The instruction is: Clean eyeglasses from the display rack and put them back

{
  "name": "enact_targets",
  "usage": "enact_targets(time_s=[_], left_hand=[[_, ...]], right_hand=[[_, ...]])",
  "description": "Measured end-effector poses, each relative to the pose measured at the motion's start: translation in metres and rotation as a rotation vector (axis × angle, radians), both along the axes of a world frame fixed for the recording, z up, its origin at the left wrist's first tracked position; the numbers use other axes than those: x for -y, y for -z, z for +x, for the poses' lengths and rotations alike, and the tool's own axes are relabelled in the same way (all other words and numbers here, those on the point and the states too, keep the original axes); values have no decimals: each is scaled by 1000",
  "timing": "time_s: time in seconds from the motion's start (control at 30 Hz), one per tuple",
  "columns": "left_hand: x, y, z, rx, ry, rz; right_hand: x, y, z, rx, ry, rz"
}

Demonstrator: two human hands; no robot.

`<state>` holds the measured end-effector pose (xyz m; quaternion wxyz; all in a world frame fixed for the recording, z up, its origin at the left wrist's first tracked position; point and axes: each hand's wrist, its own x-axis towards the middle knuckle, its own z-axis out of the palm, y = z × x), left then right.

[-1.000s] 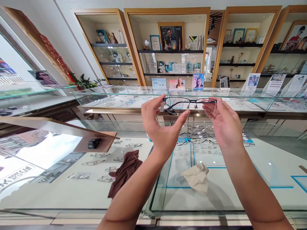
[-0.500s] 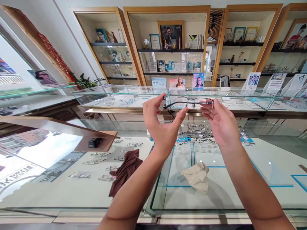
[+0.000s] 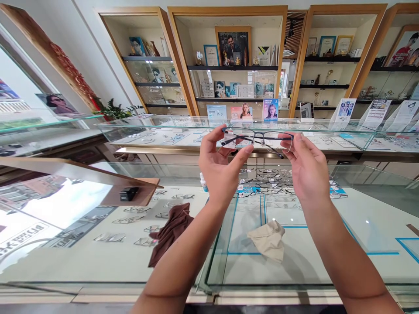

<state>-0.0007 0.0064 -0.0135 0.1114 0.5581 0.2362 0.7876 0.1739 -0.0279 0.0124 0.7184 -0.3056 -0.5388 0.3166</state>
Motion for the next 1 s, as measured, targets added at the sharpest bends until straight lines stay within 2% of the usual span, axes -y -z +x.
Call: enact_targets(time_s=[0.33, 0.43, 0.5, 0.6, 0.67, 0.77, 0.87, 1.0], left_hand=[[7, -4, 8, 147, 76, -57], [9, -6, 6, 170, 143, -88], [9, -8, 4, 204, 239, -150], [10, -14, 1, 262, 480, -318], [10, -17, -1, 280, 659, -450], [9, -18, -2, 276, 867, -642], [9, -17, -1, 262, 1008, -769], [7, -16, 0, 257, 1124, -886]], right_hand=[[-7, 7, 1, 15, -20, -17], [-9, 9, 2, 47, -3, 7], [-11, 9, 4, 87, -3, 58], [-13, 8, 9, 229, -24, 196], [-13, 5, 12, 397, -8, 308], [-12, 1, 16, 683, 107, 468], [-11, -1, 17, 842, 218, 569], [-11, 0, 15, 880, 292, 613]])
